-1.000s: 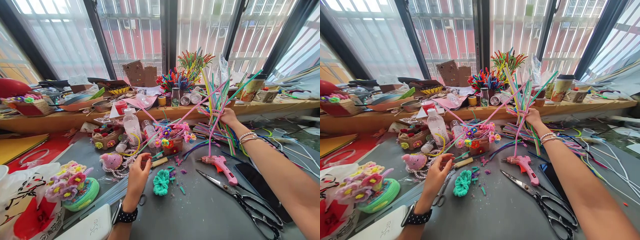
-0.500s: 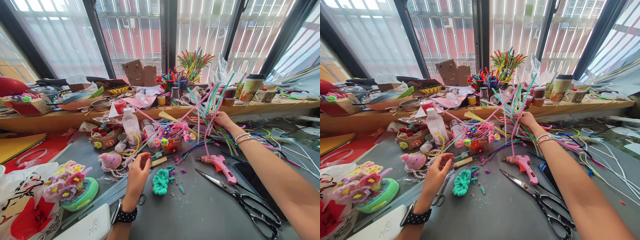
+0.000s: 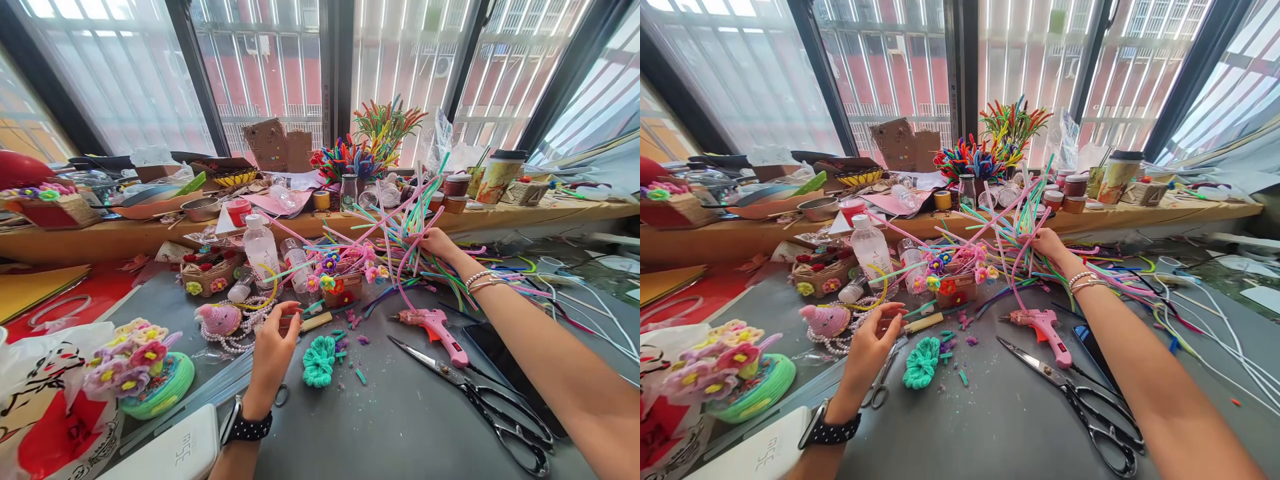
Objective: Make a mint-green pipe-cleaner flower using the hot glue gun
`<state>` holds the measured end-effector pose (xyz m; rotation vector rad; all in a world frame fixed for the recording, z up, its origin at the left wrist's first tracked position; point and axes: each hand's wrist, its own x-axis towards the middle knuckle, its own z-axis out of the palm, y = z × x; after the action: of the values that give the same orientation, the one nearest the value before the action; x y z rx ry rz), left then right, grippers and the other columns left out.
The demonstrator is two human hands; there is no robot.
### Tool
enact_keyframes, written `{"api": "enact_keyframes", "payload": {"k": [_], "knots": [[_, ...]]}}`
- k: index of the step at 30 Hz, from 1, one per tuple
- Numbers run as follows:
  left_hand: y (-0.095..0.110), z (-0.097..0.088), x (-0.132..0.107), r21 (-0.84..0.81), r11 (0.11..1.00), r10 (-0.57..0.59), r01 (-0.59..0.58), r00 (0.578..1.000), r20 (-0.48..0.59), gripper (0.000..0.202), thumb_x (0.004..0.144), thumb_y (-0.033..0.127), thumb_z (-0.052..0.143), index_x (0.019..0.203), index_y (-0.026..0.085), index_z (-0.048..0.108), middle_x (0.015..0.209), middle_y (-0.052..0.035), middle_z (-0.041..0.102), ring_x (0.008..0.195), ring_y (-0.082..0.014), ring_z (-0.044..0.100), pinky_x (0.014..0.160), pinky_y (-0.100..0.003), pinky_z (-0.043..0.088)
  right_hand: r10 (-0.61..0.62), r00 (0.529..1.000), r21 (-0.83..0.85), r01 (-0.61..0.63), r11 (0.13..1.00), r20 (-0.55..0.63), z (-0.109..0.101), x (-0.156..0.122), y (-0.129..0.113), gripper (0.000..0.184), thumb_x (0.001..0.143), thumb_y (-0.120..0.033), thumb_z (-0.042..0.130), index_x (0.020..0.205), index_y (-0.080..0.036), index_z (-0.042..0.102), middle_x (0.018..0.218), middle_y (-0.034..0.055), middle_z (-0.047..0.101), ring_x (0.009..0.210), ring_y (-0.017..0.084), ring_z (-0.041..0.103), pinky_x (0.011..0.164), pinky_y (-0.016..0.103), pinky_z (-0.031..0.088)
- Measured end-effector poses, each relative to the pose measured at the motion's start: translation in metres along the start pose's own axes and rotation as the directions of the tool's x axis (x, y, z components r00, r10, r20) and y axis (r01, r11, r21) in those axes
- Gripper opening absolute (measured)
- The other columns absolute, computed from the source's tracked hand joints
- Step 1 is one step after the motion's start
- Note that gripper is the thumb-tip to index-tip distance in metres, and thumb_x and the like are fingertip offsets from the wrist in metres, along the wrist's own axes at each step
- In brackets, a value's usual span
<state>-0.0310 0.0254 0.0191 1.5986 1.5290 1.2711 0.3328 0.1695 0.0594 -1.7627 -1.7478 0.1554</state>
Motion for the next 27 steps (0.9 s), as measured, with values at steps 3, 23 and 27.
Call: {"api": "enact_keyframes", "payload": {"k": [3, 23, 27], "knots": [[0.023, 0.002, -0.003, 0.072, 0.984, 0.165, -0.164, 0.986, -0.018, 0.026, 0.078, 0.033, 0.046, 0.097, 0.017, 0.056, 0.090, -0.0063, 0.064, 0.077, -0.0175, 0.061, 0.069, -0.030, 0.050, -0.041, 0.999, -0.096, 0.039, 0.995, -0.016, 0.005, -0.002, -0.002, 0.045, 0.067, -0.054, 0.054, 0.073, -0.012, 0.071, 0.055, 0.0021, 0.059, 0.057, 0.016, 0.055, 0.049, 0.022, 0.038], [0.181, 0.109, 0.112, 0.162, 0.683, 0.666, -0.713, 0.698, 0.265, 0.022, 0.073, 0.031, 0.060, 0.084, 0.012, 0.066, 0.084, -0.0075, 0.065, 0.077, -0.0167, 0.058, 0.070, -0.027, 0.043, -0.195, 0.981, -0.532, 0.167, 0.830, 0.005, 0.027, -0.030, -0.031, 0.024, 0.079, -0.035, 0.051, 0.079, -0.013, 0.061, 0.085, 0.0148, 0.065, 0.081, 0.025, 0.061, 0.064, 0.028, 0.041], [0.177, 0.111, 0.113, 0.114, 0.675, 0.680, -0.728, 0.675, 0.286, 0.020, 0.076, 0.029, 0.057, 0.076, 0.012, 0.067, 0.065, -0.0037, 0.063, 0.064, -0.0134, 0.057, 0.061, -0.024, 0.042, -0.191, 0.981, -0.534, 0.173, 0.828, 0.022, 0.027, -0.030, -0.032, 0.025, 0.079, -0.036, 0.051, 0.079, -0.013, 0.061, 0.084, 0.0149, 0.065, 0.081, 0.025, 0.061, 0.064, 0.028, 0.041]]}}
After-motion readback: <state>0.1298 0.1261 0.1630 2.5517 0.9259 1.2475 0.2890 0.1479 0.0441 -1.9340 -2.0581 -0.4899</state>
